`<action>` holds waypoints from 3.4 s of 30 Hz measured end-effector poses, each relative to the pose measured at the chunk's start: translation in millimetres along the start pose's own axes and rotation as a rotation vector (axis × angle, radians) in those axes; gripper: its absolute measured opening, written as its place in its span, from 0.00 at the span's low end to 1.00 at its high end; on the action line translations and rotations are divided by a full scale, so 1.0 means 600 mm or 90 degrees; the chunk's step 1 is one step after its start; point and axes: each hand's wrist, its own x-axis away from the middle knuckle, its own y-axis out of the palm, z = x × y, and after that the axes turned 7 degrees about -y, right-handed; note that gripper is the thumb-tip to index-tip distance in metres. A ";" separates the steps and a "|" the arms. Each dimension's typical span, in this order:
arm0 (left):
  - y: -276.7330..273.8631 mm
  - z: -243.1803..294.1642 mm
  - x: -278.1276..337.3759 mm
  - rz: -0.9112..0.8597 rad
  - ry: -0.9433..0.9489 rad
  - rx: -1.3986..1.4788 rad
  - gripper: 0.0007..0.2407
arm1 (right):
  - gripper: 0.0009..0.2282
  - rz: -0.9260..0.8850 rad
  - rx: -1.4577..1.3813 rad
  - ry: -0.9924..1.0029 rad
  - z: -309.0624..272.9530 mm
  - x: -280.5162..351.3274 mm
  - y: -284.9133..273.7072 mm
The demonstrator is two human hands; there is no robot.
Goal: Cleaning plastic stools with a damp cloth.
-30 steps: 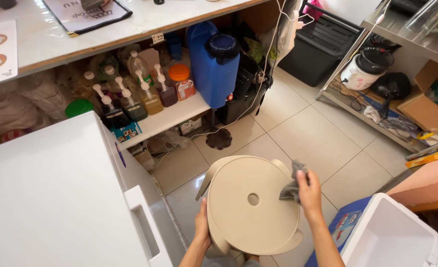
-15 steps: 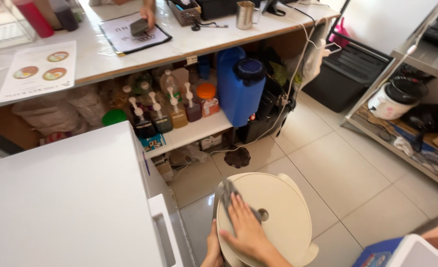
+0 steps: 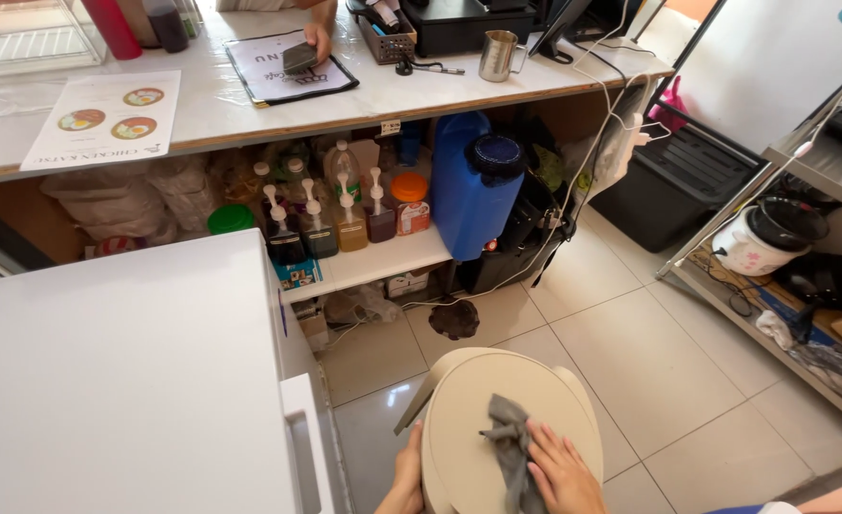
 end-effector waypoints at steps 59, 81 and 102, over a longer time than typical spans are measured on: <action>-0.022 0.004 -0.039 -0.005 0.009 0.037 0.29 | 0.32 -0.046 0.050 0.172 -0.114 -0.127 0.008; -0.001 0.023 0.019 -0.011 -0.011 0.061 0.29 | 0.24 -0.109 0.144 0.197 0.090 0.036 0.016; -0.046 -0.010 -0.029 0.002 -0.006 0.115 0.28 | 0.36 -0.068 0.167 0.236 -0.036 -0.089 -0.035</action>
